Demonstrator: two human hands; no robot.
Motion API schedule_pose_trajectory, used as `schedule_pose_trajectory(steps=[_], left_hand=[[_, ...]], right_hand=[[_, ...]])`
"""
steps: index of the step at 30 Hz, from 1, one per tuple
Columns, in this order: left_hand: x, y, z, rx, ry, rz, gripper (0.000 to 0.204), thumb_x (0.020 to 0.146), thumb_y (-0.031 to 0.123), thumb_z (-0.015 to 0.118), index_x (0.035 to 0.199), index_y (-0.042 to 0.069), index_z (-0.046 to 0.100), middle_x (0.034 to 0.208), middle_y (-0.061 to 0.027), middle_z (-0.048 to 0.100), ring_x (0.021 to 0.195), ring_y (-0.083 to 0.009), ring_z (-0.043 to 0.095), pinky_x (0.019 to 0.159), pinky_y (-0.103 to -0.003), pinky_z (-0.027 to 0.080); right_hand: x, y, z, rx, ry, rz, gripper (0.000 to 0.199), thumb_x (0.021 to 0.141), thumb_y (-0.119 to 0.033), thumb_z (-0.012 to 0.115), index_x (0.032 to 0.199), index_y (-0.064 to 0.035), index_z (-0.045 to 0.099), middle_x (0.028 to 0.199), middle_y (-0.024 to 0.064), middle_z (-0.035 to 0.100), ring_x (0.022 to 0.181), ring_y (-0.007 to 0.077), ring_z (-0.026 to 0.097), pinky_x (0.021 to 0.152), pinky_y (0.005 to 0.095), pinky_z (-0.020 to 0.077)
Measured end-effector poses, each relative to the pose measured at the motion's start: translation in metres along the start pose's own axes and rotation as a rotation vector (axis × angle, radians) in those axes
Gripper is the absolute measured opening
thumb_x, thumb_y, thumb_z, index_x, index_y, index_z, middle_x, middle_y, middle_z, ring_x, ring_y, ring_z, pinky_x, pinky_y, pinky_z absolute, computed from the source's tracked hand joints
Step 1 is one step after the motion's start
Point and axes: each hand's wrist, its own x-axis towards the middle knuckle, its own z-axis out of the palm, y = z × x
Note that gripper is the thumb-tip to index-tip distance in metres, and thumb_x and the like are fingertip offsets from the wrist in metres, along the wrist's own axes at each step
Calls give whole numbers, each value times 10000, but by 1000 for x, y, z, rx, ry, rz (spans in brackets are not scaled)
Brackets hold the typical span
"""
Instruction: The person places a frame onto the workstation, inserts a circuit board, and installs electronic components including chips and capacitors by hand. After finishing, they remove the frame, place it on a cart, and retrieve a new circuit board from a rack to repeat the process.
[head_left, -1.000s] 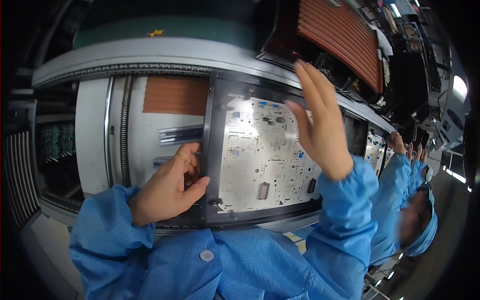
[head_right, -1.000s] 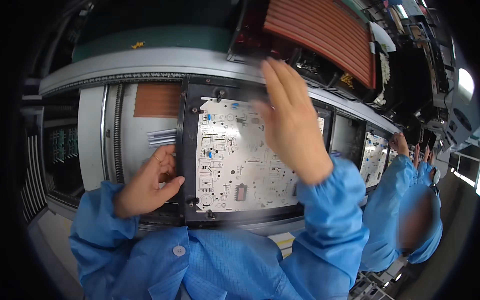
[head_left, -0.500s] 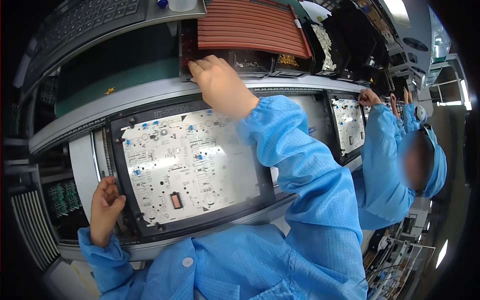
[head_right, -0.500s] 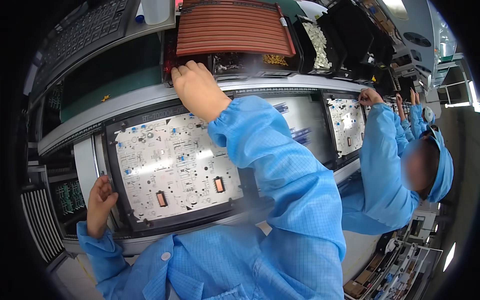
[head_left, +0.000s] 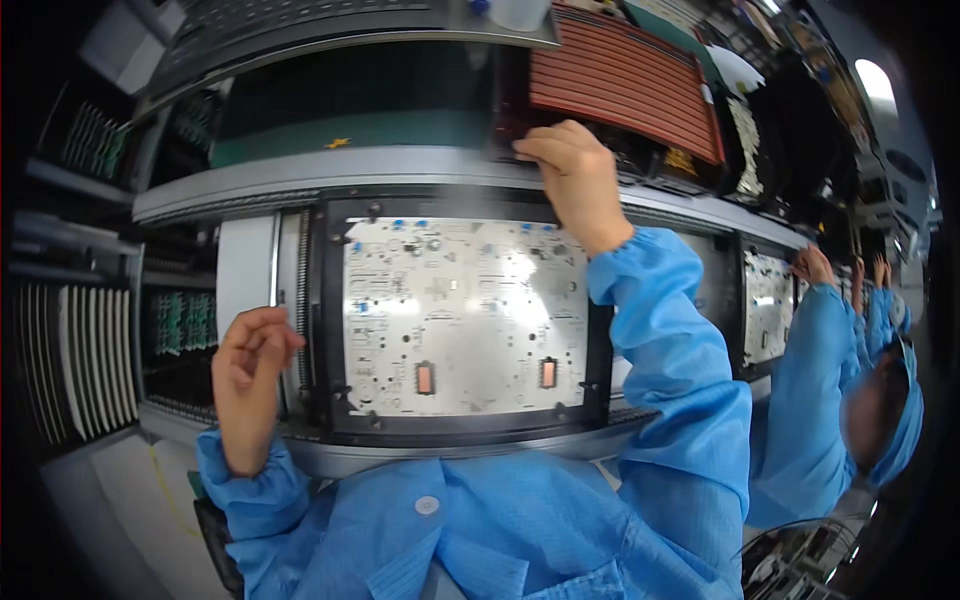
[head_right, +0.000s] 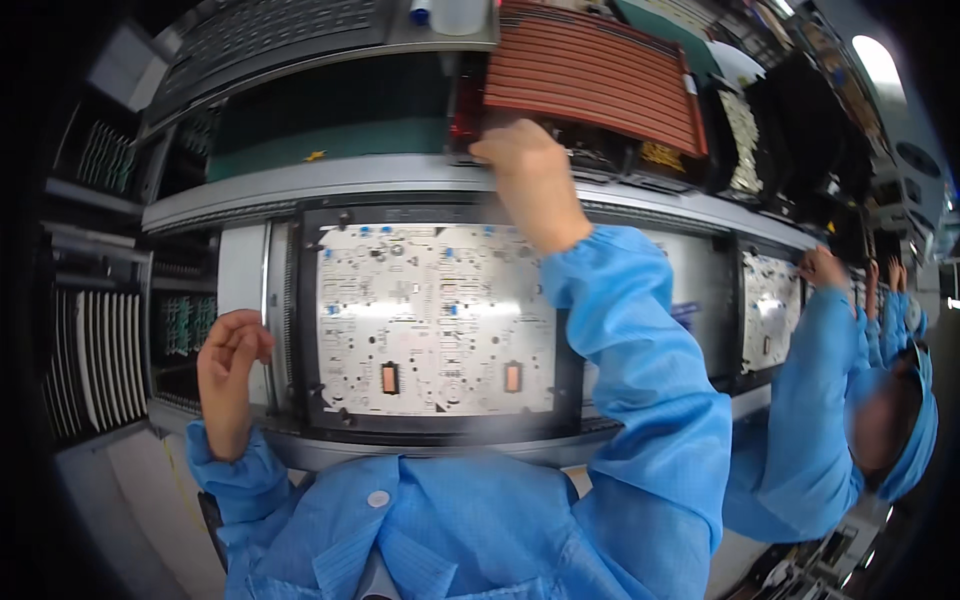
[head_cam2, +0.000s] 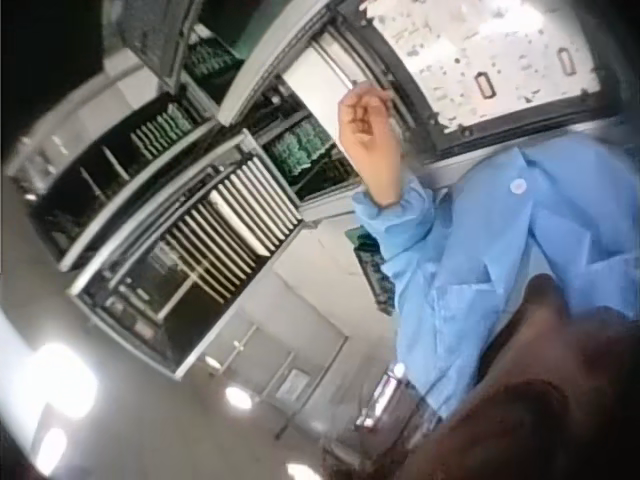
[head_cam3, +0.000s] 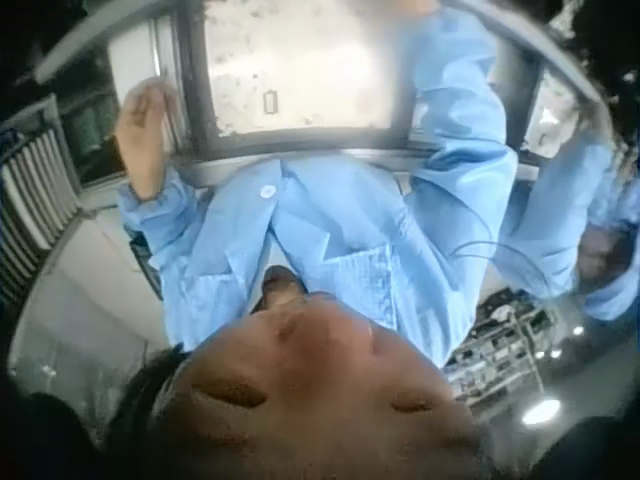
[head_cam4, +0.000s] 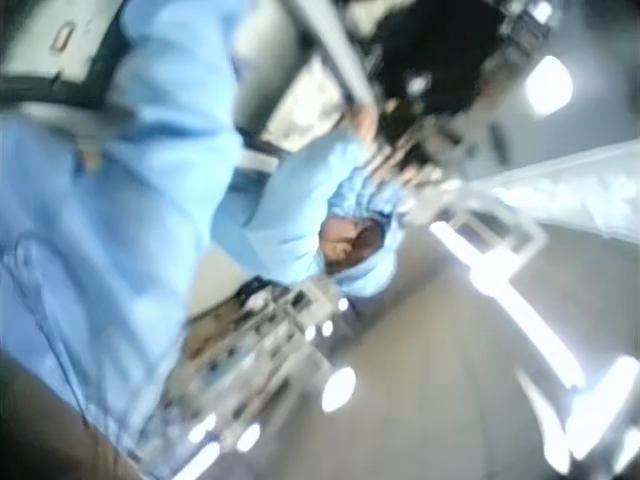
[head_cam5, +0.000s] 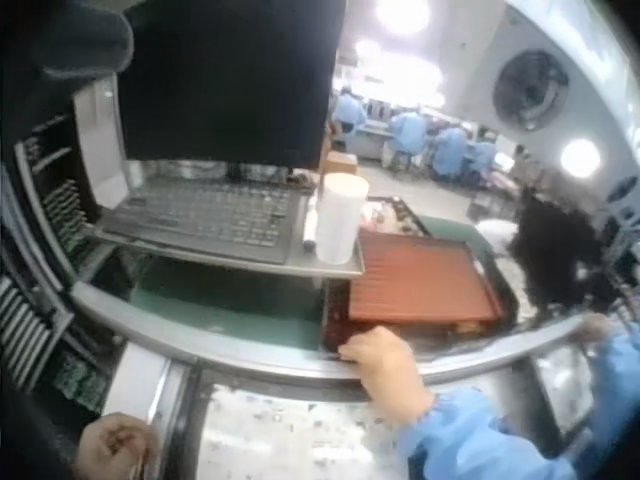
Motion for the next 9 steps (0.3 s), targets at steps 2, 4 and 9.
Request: schedule_pose_trajectory(steps=[2, 4, 9], left_hand=[[-4, 13, 16, -27, -45, 13, 174, 941, 48, 517, 1080, -25, 590, 856, -43, 627, 774, -67, 536, 720, -195, 425], [-13, 20, 31, -125, -87, -32, 170, 947, 56, 512, 1071, -26, 596, 865, -50, 629, 770, -75, 538, 717, -200, 428], [-18, 10, 59, -728, -208, -330, 319, 958, 162, 535, 1218, -21, 549, 1107, -132, 628, 981, -198, 597, 856, -292, 468]], right_hand=[[-1, -1, -3, 31, 0, 42, 245, 682, 129, 653, 853, -34, 718, 881, 92, 689, 827, 257, 638, 721, 343, 540], [0, -4, -3, 58, 20, 18, 226, 703, 125, 652, 864, -27, 701, 871, 87, 688, 818, 257, 638, 705, 331, 535], [-7, -66, -24, 370, -191, 93, 198, 728, 80, 624, 854, -65, 673, 898, 143, 675, 935, 274, 644, 856, 350, 514]])
